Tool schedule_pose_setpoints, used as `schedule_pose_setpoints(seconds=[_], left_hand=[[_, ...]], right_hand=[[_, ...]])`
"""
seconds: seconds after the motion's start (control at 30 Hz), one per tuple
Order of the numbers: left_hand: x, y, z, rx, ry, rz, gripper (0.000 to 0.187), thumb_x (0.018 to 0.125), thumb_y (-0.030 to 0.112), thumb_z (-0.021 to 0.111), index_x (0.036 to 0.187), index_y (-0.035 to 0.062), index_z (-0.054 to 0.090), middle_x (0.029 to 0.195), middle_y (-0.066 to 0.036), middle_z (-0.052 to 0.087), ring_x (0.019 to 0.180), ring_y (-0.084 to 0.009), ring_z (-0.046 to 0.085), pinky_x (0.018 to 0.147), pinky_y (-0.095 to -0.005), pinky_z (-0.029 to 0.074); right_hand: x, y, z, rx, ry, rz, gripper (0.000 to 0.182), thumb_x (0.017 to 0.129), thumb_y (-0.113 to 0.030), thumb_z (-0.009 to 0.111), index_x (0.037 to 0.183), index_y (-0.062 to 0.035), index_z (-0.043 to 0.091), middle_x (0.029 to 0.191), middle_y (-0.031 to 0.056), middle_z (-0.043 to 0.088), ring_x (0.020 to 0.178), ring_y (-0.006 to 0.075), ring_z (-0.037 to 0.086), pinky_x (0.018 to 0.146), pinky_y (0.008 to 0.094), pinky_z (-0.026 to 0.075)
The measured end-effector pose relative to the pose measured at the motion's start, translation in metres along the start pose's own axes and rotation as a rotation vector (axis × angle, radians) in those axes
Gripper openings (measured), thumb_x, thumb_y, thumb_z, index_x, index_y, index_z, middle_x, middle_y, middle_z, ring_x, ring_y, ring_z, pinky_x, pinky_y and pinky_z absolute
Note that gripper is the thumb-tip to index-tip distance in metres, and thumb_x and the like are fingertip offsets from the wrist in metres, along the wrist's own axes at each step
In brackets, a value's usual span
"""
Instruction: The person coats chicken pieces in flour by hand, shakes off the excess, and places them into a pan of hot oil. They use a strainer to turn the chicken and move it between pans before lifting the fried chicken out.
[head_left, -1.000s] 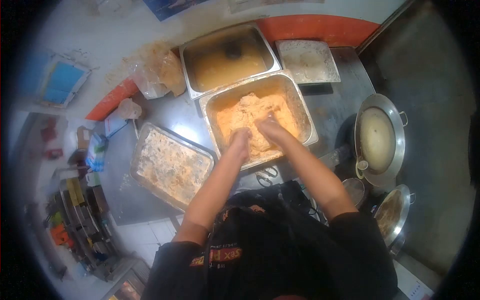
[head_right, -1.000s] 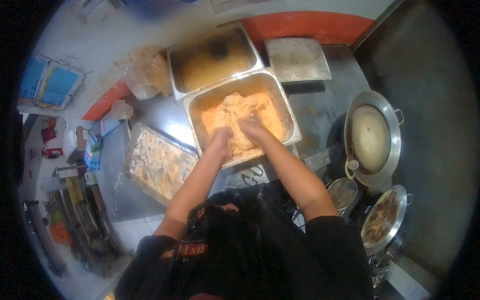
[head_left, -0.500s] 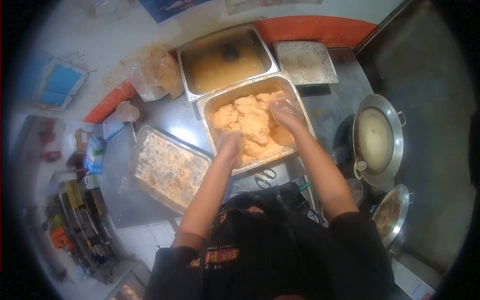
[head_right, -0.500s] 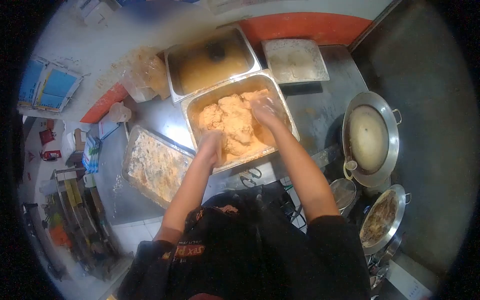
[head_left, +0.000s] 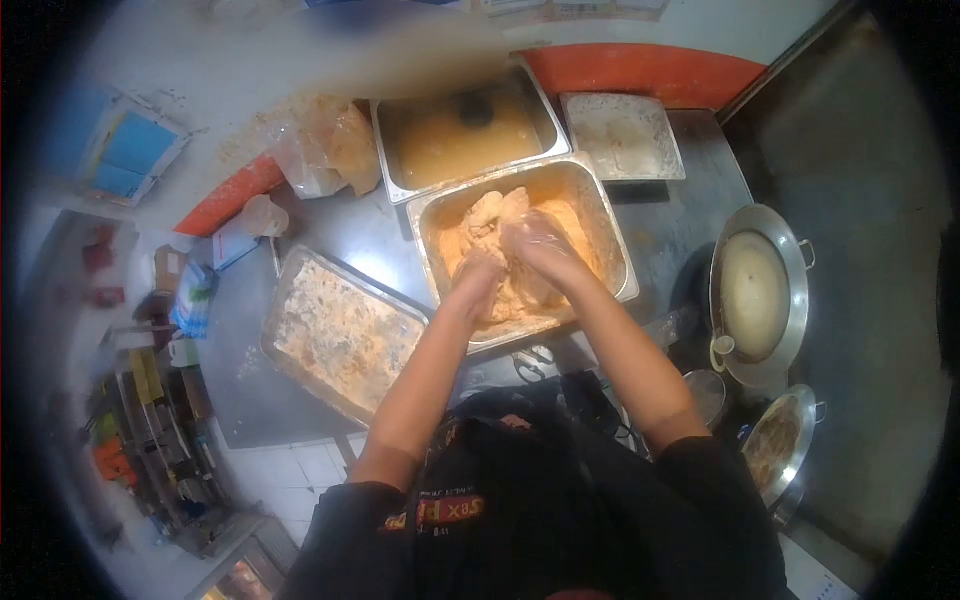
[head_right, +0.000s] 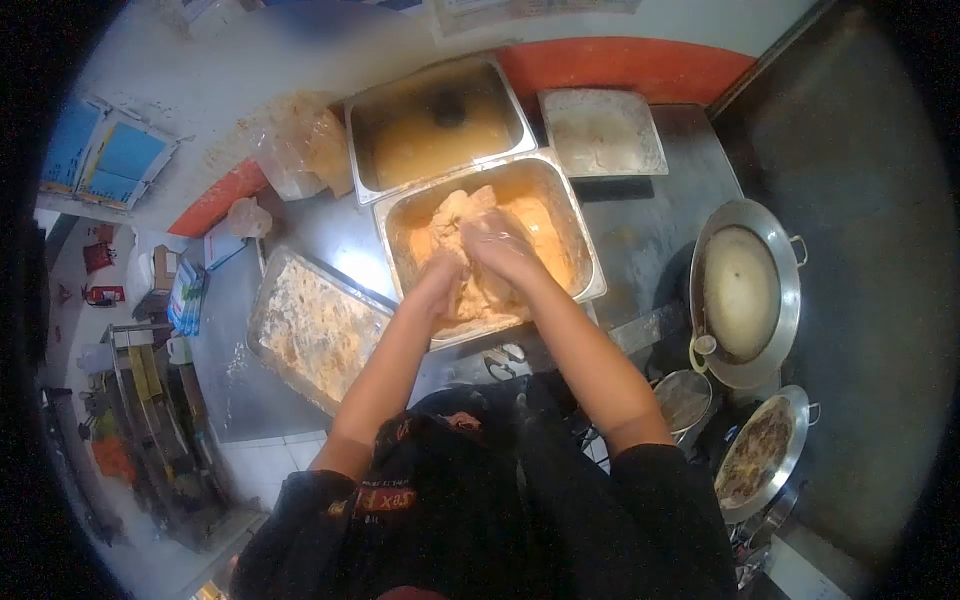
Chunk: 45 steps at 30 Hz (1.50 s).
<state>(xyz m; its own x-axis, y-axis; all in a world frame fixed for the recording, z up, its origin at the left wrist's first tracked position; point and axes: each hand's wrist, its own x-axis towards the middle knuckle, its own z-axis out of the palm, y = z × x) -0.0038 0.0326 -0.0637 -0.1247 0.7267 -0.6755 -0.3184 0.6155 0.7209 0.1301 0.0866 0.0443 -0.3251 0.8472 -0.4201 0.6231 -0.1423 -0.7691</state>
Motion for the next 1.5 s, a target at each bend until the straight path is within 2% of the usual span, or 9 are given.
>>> schedule_pose_setpoints(seconds=[0.23,0.33,0.53,0.77,0.93,1.0,1.1,1.3,1.5], left_hand=[[-0.051,0.016,-0.005,-0.299,0.009,-0.172,0.017,0.070,0.002,0.050,0.087,0.0039,0.051,0.080,-0.010,0.053,0.065,-0.0254,0.056,0.054,-0.0426,0.050],[-0.040,0.014,-0.004,-0.389,-0.019,-0.295,0.019,0.072,0.003,0.049,0.091,0.0031,0.051,0.087,-0.012,0.053,0.071,-0.0268,0.057,0.062,-0.0412,0.051],[-0.052,0.029,0.019,-0.419,-0.020,-0.250,0.020,0.076,0.009,0.046,0.094,0.0033,0.053,0.088,-0.012,0.055,0.079,-0.0262,0.057,0.074,-0.0361,0.050],[-0.063,0.034,-0.004,-0.160,0.074,0.123,0.021,0.076,0.007,0.048,0.095,0.0006,0.053,0.081,-0.009,0.053,0.076,-0.0175,0.052,0.067,-0.0326,0.045],[-0.049,0.011,0.004,-0.029,0.177,0.122,0.023,0.073,0.005,0.051,0.095,-0.0024,0.053,0.082,-0.009,0.054,0.078,-0.0179,0.053,0.068,-0.0320,0.045],[-0.023,0.003,0.006,-0.138,0.152,0.015,0.023,0.073,0.005,0.050,0.095,-0.0028,0.053,0.084,-0.010,0.055,0.081,-0.0192,0.053,0.070,-0.0326,0.046],[0.013,-0.020,-0.005,-0.173,0.275,0.005,0.014,0.082,0.006,0.049,0.095,0.0042,0.054,0.086,-0.005,0.055,0.075,-0.0151,0.053,0.064,-0.0278,0.045],[-0.025,0.002,0.010,-0.605,0.064,0.136,0.055,0.075,0.004,0.049,0.129,-0.0003,0.037,0.113,-0.016,0.051,0.098,-0.0223,0.053,0.083,-0.0343,0.045],[-0.056,0.040,0.028,0.070,0.179,0.125,0.068,0.077,0.005,0.046,0.140,0.0039,0.022,0.121,-0.015,0.048,0.106,-0.0231,0.049,0.091,-0.0333,0.041]], right_hand=[[0.004,0.041,-0.029,-0.220,0.259,-0.087,0.046,0.087,-0.039,0.048,0.115,-0.0027,0.056,0.122,0.0164,0.053,0.115,0.0243,0.048,0.095,0.0346,0.037],[0.036,0.076,-0.022,-0.384,-0.309,0.168,0.040,0.088,-0.038,0.047,0.106,-0.0038,0.058,0.105,0.0129,0.061,0.096,0.0192,0.056,0.079,0.0334,0.044],[0.027,0.095,0.042,0.497,-0.095,0.031,0.027,0.086,-0.026,0.046,0.076,-0.0031,0.057,0.065,0.0046,0.053,0.059,0.0164,0.050,0.055,0.0325,0.040],[0.010,0.062,-0.007,0.202,0.212,-0.273,0.031,0.090,-0.029,0.046,0.097,-0.0007,0.056,0.100,0.0155,0.059,0.094,0.0293,0.056,0.083,0.0375,0.043],[0.069,0.054,-0.029,0.112,0.156,0.220,0.025,0.083,-0.020,0.049,0.095,0.0001,0.057,0.099,0.0195,0.059,0.078,0.0338,0.061,0.079,0.0406,0.046],[0.128,0.098,0.006,-0.968,-0.037,-0.408,0.029,0.083,-0.029,0.049,0.083,-0.0008,0.059,0.086,0.0198,0.060,0.086,0.0288,0.060,0.075,0.0382,0.048],[0.102,0.044,0.021,-0.050,-0.215,0.222,0.039,0.085,-0.035,0.047,0.097,-0.0001,0.061,0.102,0.0215,0.059,0.103,0.0284,0.056,0.087,0.0401,0.044],[0.062,0.049,0.041,-0.227,0.122,-0.295,0.052,0.086,-0.038,0.051,0.120,0.0011,0.051,0.124,0.0203,0.048,0.118,0.0293,0.044,0.100,0.0378,0.034],[0.013,0.039,0.011,-0.282,0.302,-0.440,0.031,0.085,-0.018,0.060,0.110,-0.0014,0.056,0.119,0.0174,0.051,0.103,0.0330,0.052,0.096,0.0394,0.038]])
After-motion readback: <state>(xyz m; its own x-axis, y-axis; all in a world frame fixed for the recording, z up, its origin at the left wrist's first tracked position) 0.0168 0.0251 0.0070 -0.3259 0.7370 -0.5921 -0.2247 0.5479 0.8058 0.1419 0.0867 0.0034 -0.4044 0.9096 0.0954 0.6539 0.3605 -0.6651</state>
